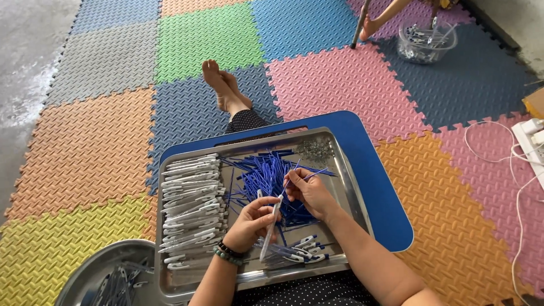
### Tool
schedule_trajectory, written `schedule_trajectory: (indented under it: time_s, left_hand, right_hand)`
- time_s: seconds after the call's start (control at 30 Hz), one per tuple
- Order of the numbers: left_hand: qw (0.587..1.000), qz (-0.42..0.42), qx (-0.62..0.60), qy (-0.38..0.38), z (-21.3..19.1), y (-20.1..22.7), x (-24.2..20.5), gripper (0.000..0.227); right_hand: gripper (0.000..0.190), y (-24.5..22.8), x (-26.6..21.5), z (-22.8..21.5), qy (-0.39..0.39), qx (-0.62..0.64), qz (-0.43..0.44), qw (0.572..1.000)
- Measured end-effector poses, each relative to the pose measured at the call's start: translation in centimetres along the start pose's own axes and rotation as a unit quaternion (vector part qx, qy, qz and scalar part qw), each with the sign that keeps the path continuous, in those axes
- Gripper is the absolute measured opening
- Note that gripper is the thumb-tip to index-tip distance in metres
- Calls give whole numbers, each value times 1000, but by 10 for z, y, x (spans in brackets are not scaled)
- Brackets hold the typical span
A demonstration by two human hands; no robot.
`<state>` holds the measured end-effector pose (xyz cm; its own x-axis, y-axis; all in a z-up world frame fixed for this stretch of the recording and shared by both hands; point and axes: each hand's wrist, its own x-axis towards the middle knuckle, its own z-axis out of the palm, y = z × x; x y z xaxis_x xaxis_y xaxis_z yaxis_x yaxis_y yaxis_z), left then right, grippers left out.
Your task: Assembling pens by manually inserting ink tubes and small metal tips into plastic barrels on a tray.
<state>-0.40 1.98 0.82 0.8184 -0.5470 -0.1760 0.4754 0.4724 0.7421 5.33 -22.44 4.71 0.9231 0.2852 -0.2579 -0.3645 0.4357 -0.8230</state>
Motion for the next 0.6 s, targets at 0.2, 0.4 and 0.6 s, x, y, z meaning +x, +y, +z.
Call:
schedule_trajectory:
  time_s: [0.2, 0.4, 0.6]
  left_hand:
    - [995, 47, -84, -11, -10, -7, 3, 44]
    - [996, 62, -66, -13, -17, -8, 6, 38]
    - [995, 72, -64, -20, -17, -10, 11, 38]
  right_hand:
    - [28, 3, -1, -2, -35, -27, 34, 998]
    - [22, -14, 17, -23, 28, -31, -18, 999]
    - [29, -64, 45, -72, 199, -185, -215, 938]
